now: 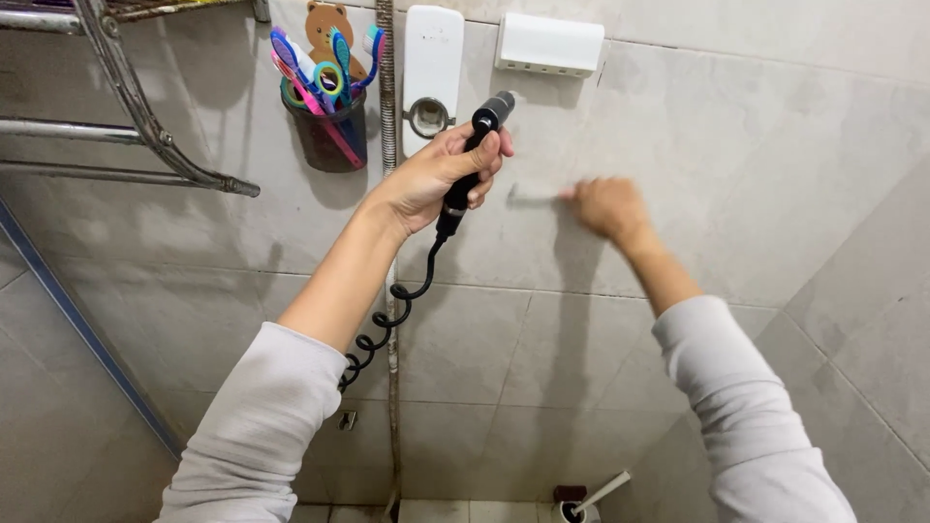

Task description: The person uses a handheld bidet sprayer and a small brush to clean a wall-mounted toothbrush holder and a toothbrush cup in a tiled bathroom. They remove toothbrushes, scrub the holder and cup, rinse with water, and return the toothbrushes to the holder.

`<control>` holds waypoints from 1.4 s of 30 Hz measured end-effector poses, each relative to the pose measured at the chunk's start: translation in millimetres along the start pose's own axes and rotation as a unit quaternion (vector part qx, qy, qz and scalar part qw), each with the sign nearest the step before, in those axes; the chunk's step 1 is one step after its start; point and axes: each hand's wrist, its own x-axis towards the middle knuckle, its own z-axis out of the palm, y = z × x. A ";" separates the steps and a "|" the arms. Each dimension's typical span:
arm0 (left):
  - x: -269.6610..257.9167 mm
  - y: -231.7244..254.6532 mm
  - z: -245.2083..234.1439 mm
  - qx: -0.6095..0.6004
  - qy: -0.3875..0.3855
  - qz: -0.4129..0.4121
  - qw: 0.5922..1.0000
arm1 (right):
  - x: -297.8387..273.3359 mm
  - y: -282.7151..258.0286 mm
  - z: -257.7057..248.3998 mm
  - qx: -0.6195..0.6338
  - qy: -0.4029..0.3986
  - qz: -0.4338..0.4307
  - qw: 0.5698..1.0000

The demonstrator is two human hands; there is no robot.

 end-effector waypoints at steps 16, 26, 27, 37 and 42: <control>23.3 -28.5 18.8 -0.030 -0.033 -0.009 0.999 | -10.0 75.4 35.7 -0.092 0.080 0.017 0.992; 33.6 -34.7 21.7 -0.034 -0.031 0.002 0.999 | -18.9 76.1 88.7 -0.120 0.298 -0.039 0.946; 33.2 -34.5 22.8 -0.034 -0.031 0.002 0.999 | -25.3 67.3 81.7 -0.120 0.298 -0.039 0.946; 39.1 -30.4 37.5 -0.025 -0.031 0.005 0.999 | 30.3 141.9 7.9 -0.082 0.303 0.076 0.946; 40.5 -27.4 36.7 -0.019 -0.020 0.011 1.000 | 8.4 91.5 42.5 -0.046 0.221 0.066 0.972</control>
